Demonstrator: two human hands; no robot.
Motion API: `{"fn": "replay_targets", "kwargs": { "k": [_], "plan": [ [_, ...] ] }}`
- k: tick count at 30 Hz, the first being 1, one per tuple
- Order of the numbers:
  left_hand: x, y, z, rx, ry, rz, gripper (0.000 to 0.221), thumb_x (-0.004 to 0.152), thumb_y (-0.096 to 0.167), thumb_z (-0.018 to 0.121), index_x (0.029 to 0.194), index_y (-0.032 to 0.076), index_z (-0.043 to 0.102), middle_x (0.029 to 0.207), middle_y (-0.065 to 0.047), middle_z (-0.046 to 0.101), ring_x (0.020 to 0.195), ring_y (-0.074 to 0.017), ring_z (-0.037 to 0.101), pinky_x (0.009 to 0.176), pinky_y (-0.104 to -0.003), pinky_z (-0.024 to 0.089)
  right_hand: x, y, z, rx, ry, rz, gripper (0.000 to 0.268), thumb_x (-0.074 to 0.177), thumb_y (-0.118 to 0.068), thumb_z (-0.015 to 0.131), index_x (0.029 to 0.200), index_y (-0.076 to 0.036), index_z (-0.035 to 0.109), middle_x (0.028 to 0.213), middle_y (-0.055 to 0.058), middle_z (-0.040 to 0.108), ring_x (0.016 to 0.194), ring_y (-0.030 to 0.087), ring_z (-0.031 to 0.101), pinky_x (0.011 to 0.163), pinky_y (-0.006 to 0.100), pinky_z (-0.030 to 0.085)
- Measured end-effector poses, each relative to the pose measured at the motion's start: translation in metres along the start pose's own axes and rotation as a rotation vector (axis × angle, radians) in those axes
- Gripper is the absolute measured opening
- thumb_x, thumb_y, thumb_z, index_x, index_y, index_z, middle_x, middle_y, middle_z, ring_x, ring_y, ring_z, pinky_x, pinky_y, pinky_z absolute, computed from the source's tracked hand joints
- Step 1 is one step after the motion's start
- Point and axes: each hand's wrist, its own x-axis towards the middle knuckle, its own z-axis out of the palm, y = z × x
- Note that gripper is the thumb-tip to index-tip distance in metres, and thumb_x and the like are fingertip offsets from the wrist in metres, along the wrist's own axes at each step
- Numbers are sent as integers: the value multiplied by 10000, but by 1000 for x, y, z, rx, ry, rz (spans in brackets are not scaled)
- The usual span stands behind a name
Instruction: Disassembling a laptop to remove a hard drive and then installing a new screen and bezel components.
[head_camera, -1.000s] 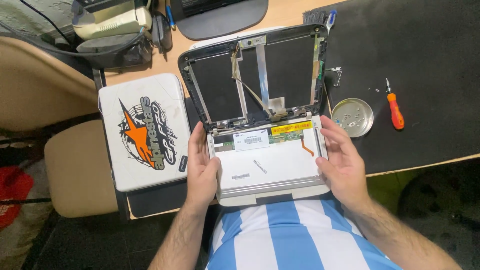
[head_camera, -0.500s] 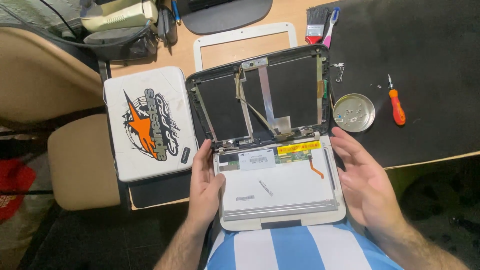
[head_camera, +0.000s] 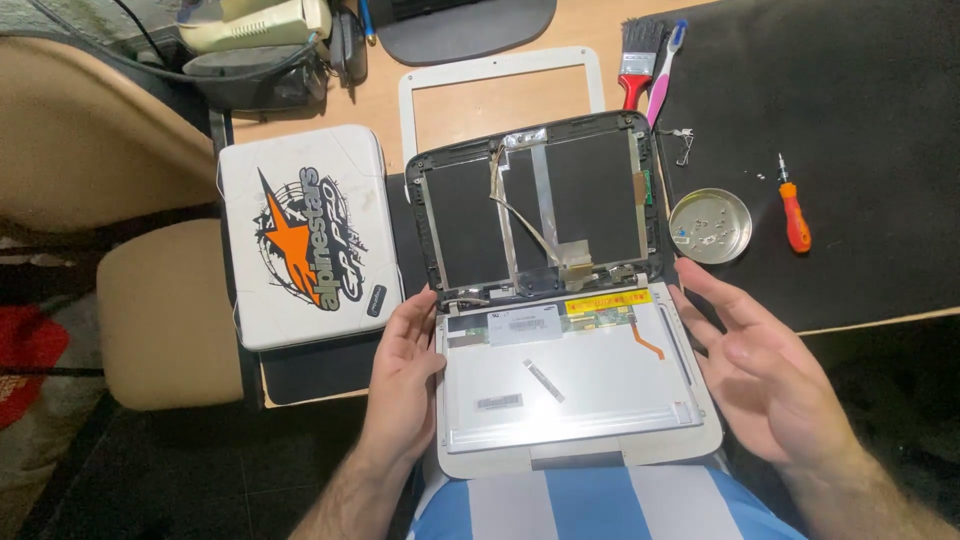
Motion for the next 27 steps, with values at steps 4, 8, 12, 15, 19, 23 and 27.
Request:
{"fn": "replay_targets", "kwargs": {
  "k": [4,8,12,15,19,23,27],
  "plan": [
    [-4,1,-4,72,14,-62,889,881,-293,485,1662,101,643,1814,-143,672,1646,-275,658,1326,-473,608,3,15,-33,-70,-165,-2,1022,875,-217,696,1871,-56,529,1818,272,658,1615,389,646,1205,597,577],
    [6,-22,-25,179,-154,139,868,899,-222,521,1693,122,589,1920,-159,538,1734,-280,582,1401,-448,509,5,28,-46,-214,-276,-66,1074,863,-341,842,1843,-30,533,1858,250,656,1641,371,691,1259,550,606],
    [11,-27,-27,381,-191,245,873,945,-133,557,1775,126,490,1905,-141,522,1711,-270,567,1398,-425,495,26,44,-71,-952,-260,-233,722,974,0,807,1667,-178,716,1934,4,548,1794,180,520,1363,434,534],
    [19,-31,-30,452,-211,323,918,929,-111,550,1810,114,426,1858,-178,547,1726,-307,532,1446,-464,433,38,50,-75,-955,-191,-346,603,1035,-93,761,1634,-160,731,1838,33,585,1698,168,572,1157,385,614],
    [31,-35,-31,458,-195,348,948,912,-110,546,1820,128,408,1862,-196,525,1757,-325,497,1470,-466,391,59,59,-73,-945,-143,-486,543,1102,-192,709,1638,-113,691,1790,92,580,1577,193,624,1198,396,604],
    [41,-40,-31,421,-278,447,1124,838,-202,476,1896,45,186,1927,-361,231,1834,-595,169,1488,-711,177,71,65,-63,-853,-101,-586,559,1123,-235,758,1628,-12,676,1752,253,548,1686,504,559,1337,670,510],
    [58,-48,-28,321,-293,510,1131,881,-177,437,1942,69,131,2011,-345,133,1858,-582,86,1488,-737,131,90,77,-61,-705,-125,-688,528,1169,-140,714,1664,1,597,1807,246,470,1696,425,521,1395,628,446]
  ]
}}
